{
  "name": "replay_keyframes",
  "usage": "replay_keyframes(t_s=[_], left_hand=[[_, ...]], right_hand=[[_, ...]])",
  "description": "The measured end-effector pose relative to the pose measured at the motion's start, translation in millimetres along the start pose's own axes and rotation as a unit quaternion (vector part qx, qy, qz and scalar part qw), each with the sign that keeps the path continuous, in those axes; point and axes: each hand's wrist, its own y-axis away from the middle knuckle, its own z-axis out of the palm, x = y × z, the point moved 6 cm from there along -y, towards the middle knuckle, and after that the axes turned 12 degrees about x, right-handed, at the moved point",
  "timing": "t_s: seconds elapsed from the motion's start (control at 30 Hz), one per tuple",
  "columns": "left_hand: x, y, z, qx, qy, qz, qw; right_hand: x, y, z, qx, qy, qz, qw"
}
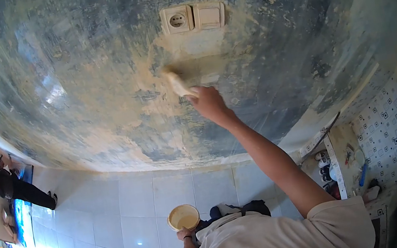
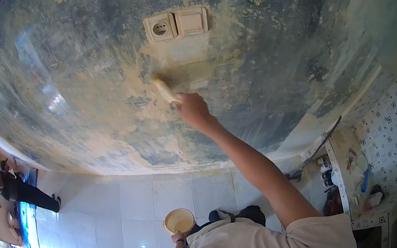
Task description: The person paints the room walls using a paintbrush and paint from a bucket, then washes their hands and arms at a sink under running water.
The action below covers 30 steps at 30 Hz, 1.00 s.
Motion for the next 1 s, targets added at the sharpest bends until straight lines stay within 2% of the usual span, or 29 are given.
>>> replay_keyframes(t_s=[0.03, 0.07, 0.13, 0.17, 0.23, 0.27, 0.33, 0.47, 0.53, 0.6, 0.63, 0.7, 0.8, 0.9, 1.0], left_hand=[[0.3, -2.1, 3.7, 0.006, -0.020, 0.010, 1.000], [3.9, -5.9, 8.3, -0.006, -0.055, 0.056, 0.997], [13.2, -6.9, 14.6, -0.033, -0.123, 0.145, 0.981], [12.4, -9.0, 16.3, -0.028, -0.097, 0.128, 0.987], [12.4, -18.1, 23.0, -0.018, -0.043, 0.095, 0.994], [11.0, -12.7, 19.3, -0.009, 0.032, 0.014, 0.999], [25.9, -17.7, 19.5, -0.019, -0.026, 0.091, 0.995], [45.7, -26.0, 27.0, -0.052, -0.191, 0.250, 0.948], [37.9, -40.3, 30.0, -0.009, -0.066, 0.143, 0.987], [33.8, -38.8, 25.9, 0.014, 0.061, 0.000, 0.998], [42.1, -39.5, 29.2, -0.010, -0.003, 0.067, 0.998], [48.6, -41.5, 30.8, -0.053, -0.137, 0.198, 0.969], [41.6, -36.9, 14.0, 0.005, 0.038, 0.020, 0.999], [41.6, -31.4, 9.7, 0.003, 0.049, 0.024, 0.998], [46.1, -30.0, 13.3, -0.037, -0.074, 0.149, 0.985]], right_hand=[[-6.0, -1.2, 8.0, -0.008, -0.006, -0.016, 1.000], [-8.9, -1.6, 13.9, -0.017, -0.014, -0.033, 0.999], [17.8, -1.8, 24.9, -0.014, 0.010, 0.025, 1.000], [34.4, 1.2, 27.6, -0.013, 0.023, 0.052, 0.998], [55.4, 9.1, -18.7, 0.024, 0.007, 0.068, 0.997], [68.7, 15.4, -41.5, 0.028, 0.042, 0.091, 0.995], [107.3, 31.0, -85.9, 0.084, 0.072, 0.068, 0.992], [170.8, 56.4, -182.2, 0.114, 0.175, 0.144, 0.967], [188.1, 71.0, -225.4, 0.164, 0.223, 0.176, 0.945], [196.4, 75.7, -252.1, 0.245, 0.282, 0.211, 0.903], [197.7, 79.4, -261.4, 0.283, 0.310, 0.229, 0.878], [188.0, 69.3, -254.9, 0.267, 0.302, 0.244, 0.882], [124.0, 40.5, -205.8, 0.203, 0.255, 0.233, 0.916], [45.1, 20.7, -140.2, 0.146, 0.188, 0.201, 0.950], [-19.7, -2.8, -69.9, 0.114, 0.112, 0.099, 0.982]])
